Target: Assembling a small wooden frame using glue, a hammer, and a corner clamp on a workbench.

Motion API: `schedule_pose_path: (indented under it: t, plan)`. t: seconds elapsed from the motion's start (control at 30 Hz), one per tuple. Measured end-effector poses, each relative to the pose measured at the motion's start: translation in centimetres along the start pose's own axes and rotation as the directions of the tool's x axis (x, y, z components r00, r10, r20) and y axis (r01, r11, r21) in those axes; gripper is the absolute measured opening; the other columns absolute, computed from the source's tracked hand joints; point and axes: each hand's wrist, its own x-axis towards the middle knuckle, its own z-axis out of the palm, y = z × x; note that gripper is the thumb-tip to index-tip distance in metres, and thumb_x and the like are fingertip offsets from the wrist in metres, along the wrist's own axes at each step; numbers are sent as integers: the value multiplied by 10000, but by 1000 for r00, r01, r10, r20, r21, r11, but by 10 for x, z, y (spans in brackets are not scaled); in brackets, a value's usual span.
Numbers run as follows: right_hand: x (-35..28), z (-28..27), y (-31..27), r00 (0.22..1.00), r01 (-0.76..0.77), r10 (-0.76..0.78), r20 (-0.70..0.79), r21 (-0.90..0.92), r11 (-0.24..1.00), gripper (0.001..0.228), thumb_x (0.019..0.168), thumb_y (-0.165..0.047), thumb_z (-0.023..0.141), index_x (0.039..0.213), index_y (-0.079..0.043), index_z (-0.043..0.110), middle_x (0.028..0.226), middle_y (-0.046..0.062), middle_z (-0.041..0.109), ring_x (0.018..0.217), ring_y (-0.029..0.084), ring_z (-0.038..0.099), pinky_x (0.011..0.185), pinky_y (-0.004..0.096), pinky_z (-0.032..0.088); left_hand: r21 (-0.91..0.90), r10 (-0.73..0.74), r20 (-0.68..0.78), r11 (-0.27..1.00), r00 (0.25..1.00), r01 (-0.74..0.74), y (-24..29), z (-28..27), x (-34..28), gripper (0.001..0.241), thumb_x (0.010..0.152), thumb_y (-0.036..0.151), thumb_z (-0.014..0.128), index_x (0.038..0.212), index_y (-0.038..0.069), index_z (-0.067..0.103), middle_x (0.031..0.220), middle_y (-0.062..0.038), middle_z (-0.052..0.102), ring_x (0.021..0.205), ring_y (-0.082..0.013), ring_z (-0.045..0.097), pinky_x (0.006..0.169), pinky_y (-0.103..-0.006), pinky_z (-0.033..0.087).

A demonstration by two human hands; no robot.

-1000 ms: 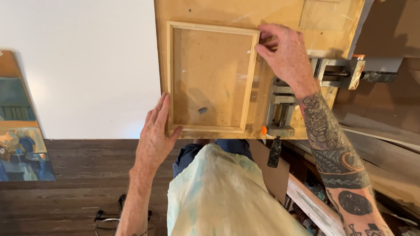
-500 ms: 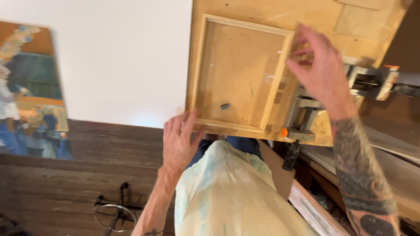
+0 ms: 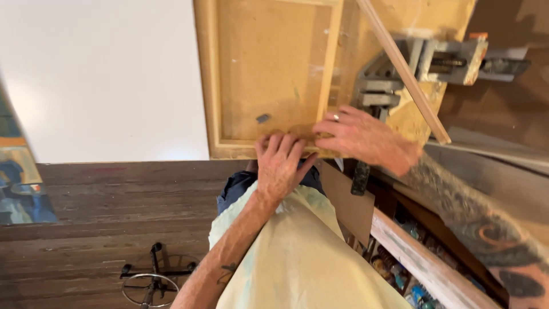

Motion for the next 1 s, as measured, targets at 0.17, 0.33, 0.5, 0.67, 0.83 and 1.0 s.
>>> schedule_pose_path:
  t: [0.17, 0.33, 0.5, 0.67, 0.83, 1.0]
  plan:
    - [6, 5, 18, 979, 12, -28, 202, 78, 997, 153, 958, -200, 696, 1109, -178, 717, 1059, 8, 674, 1052, 209, 678, 995, 462, 564, 86, -97, -87, 991, 992, 104, 5, 22, -6, 377, 838, 428, 835, 938, 133, 624, 939, -41, 590, 956, -256, 585, 1042, -533, 363]
    - [1, 6, 17, 987, 129, -131, 89, 29, 991, 49, 994, -234, 662, 987, -191, 641, 956, -46, 583, 970, 157, 621, 888, 359, 531, 97, -118, -161, 986, 980, 135, 8, 42, -27, 337, 846, 412, 826, 947, 158, 628, 980, -38, 594, 975, -256, 588, 1110, -576, 322]
    - [17, -13, 22, 965, 263, -263, 2, -16, 965, 118, 1047, -255, 587, 965, -170, 578, 930, -41, 546, 941, 174, 573, 835, 348, 478, 133, -141, -235, 975, 962, 175, 2, 64, -42, 340, 869, 433, 806, 1012, 167, 650, 1047, -54, 616, 1037, -272, 604, 1153, -601, 306]
    - [15, 4, 37, 939, 343, -338, 58, -111, 933, 126, 1017, -269, 625, 1130, -232, 667, 1051, -46, 638, 1107, 153, 576, 1008, 391, 448, 50, -157, -332, 982, 930, 184, 4, 77, -47, 326, 875, 419, 801, 1057, 172, 692, 1090, -73, 641, 1103, -285, 617, 1171, -591, 312]
    - [15, 15, 46, 916, 398, -401, 15, -153, 904, 166, 1001, -238, 659, 1167, -245, 654, 1077, -62, 648, 1154, 122, 591, 1063, 412, 427, 2, -164, -381, 984, 910, 178, 4, 82, -47, 289, 890, 395, 798, 1015, 148, 716, 1064, -87, 639, 1060, -312, 625, 1146, -614, 343]
    - [18, 12, 45, 898, 430, -439, -12, -179, 885, 114, 1027, -242, 635, 1138, -227, 616, 1044, -63, 619, 1149, 115, 611, 1120, 445, 412, 9, -142, -406, 987, 903, 159, 4, 82, -45, 267, 882, 351, 817, 1004, 137, 714, 1023, -82, 637, 1020, -306, 623, 1140, -621, 342]
